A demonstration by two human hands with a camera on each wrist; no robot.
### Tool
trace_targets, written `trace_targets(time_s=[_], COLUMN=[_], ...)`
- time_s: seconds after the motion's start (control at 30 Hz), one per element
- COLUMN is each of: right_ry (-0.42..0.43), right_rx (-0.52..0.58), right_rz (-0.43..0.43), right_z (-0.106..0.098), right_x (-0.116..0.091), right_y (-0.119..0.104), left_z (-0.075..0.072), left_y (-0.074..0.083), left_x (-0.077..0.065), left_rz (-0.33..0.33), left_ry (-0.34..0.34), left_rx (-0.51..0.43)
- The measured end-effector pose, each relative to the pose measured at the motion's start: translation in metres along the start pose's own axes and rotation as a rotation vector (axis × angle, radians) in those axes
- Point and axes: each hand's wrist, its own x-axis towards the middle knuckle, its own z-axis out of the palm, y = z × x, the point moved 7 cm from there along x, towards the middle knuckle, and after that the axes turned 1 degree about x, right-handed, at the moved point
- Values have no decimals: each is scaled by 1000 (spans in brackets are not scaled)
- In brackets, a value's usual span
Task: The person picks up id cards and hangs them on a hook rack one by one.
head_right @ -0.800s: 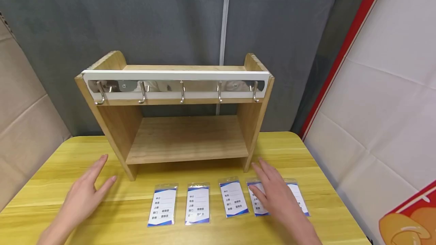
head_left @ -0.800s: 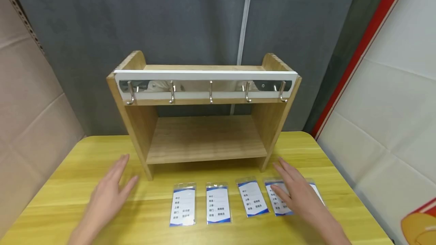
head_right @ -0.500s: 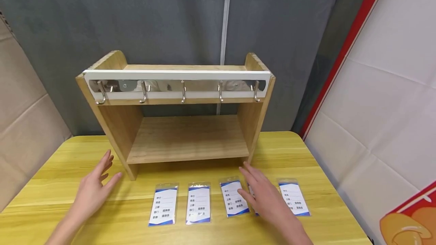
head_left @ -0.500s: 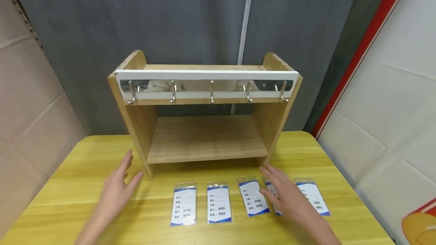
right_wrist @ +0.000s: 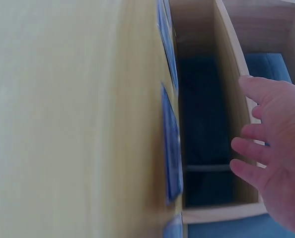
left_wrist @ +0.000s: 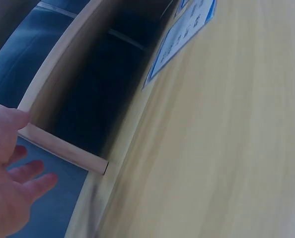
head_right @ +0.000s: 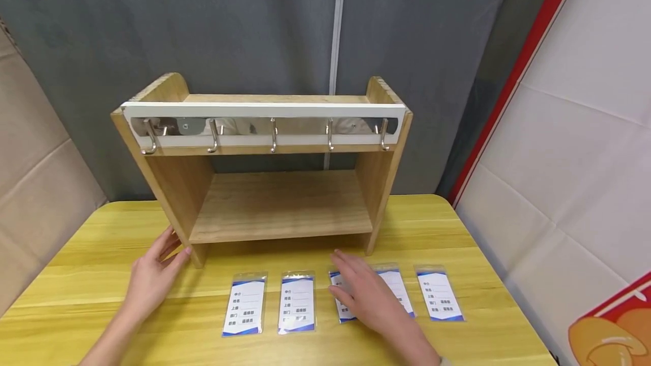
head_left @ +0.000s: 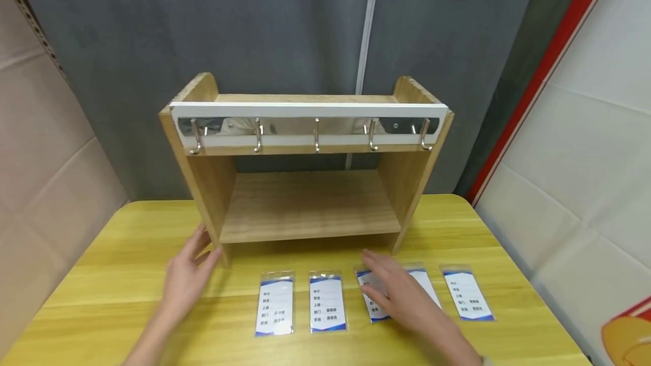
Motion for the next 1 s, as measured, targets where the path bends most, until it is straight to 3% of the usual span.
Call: trace_targets(time_s=[0.4, 0.5, 0.73, 1.0], right_ry=[54, 47, -44, -118], right_rx=[4, 4, -2, 102], right_rz=[-169, -205, -207, -155], right_z=[12, 17, 36, 55], right_x=[10, 15, 32, 54], right_y=[-26, -34, -51, -62], left_z=[4, 5, 6, 6], left_y=[-3, 0, 8, 8], left_x=[1, 1, 3, 3], left_rz=[-113, -94, 28, 43], left_ry=[94, 118, 186, 203], left_rx=[-44, -42, -58, -53])
